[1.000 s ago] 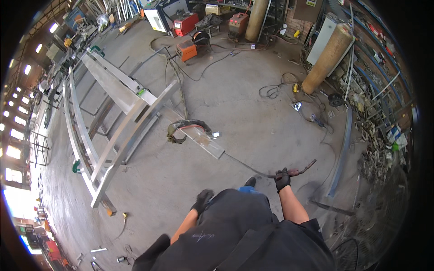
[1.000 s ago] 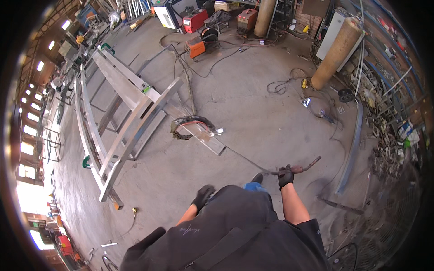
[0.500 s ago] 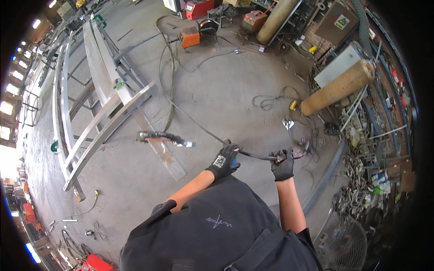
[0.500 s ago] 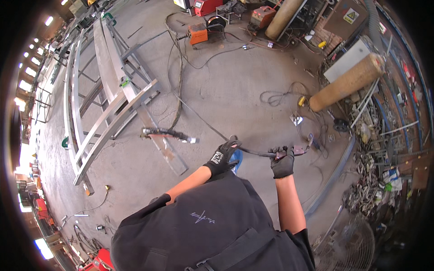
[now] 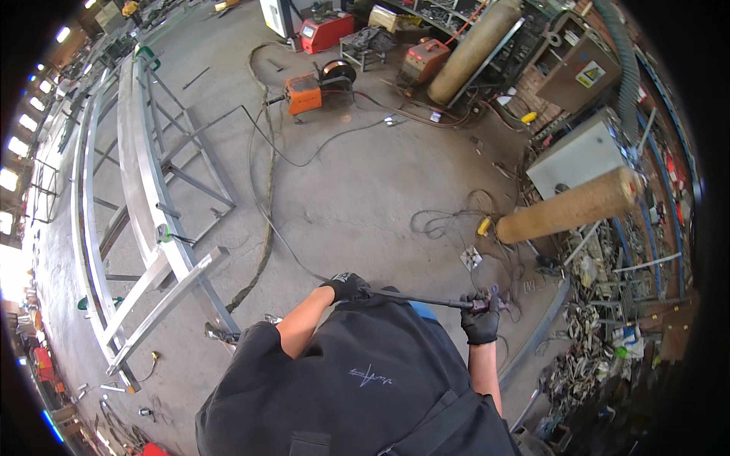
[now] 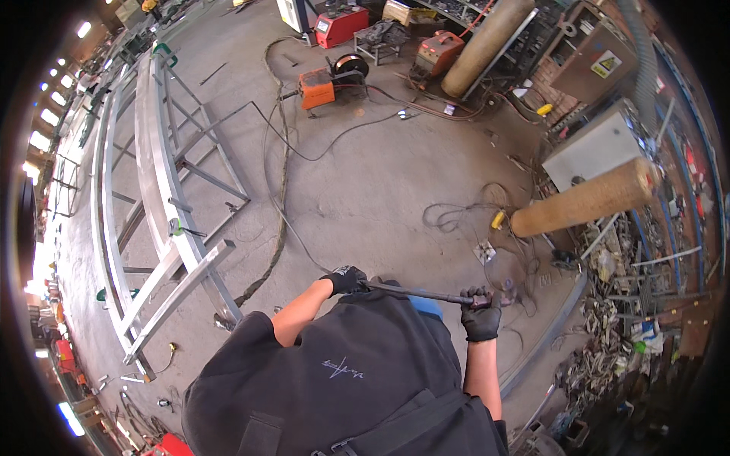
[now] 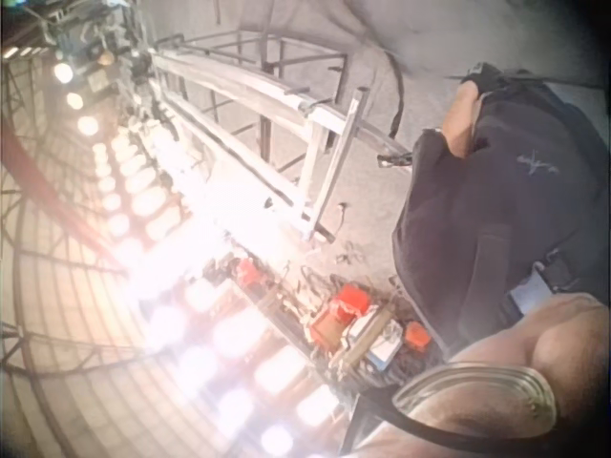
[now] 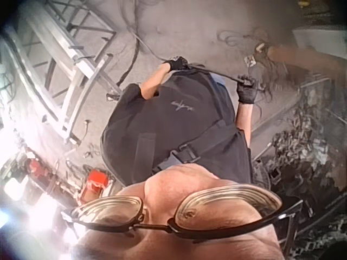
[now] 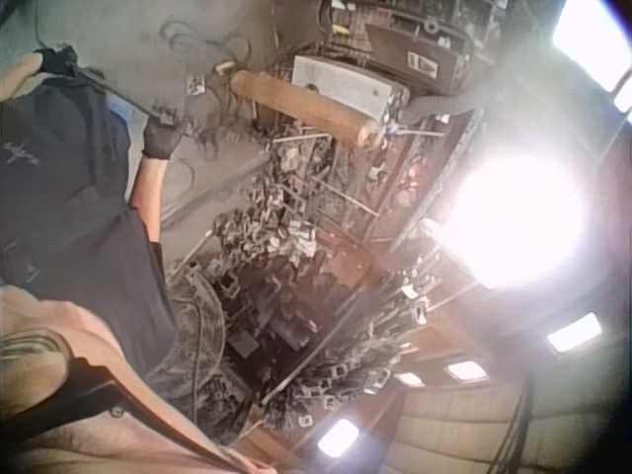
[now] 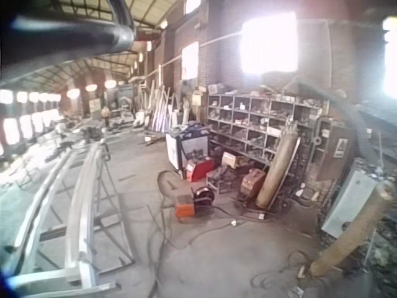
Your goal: The person grinds a metal bar with an angle grinder, then welds the bar to a metal frame using a welding torch. The person handles the metal bar and tools while working in a workshop.
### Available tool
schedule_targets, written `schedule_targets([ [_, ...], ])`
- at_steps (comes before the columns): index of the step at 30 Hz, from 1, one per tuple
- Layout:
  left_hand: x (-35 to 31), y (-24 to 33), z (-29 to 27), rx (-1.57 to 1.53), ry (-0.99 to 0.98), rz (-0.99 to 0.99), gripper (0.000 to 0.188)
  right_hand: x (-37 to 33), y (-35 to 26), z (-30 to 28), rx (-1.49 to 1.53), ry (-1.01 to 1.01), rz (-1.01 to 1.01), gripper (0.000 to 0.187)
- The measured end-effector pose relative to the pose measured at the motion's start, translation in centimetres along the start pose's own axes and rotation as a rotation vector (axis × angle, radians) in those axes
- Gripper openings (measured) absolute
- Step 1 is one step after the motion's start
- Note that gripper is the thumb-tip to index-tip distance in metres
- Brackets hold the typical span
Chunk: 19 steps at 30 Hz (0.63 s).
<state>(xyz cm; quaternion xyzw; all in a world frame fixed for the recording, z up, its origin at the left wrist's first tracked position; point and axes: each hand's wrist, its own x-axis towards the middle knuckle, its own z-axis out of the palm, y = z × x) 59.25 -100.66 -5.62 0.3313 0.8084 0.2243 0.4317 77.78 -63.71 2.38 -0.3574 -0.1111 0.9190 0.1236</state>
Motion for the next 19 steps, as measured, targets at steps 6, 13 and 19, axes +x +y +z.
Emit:
schedule_targets([
  [6,0.8,-1.5,-11.1,-0.212,0.051,-0.158,0.038,14.2,0.4,0.4,-0.003,0.122,0.114,0.02],
  [13,-1.6,-7.9,-15.3,-0.063,0.561,0.024,0.02,31.1,8.6,19.6,-0.531,-0.312,0.659,0.038],
  [19,-1.5,-13.1,-10.4,0.019,0.689,-0.345,0.032,48.0,21.0,32.9,-1.299,-0.353,0.991,0.044],
])
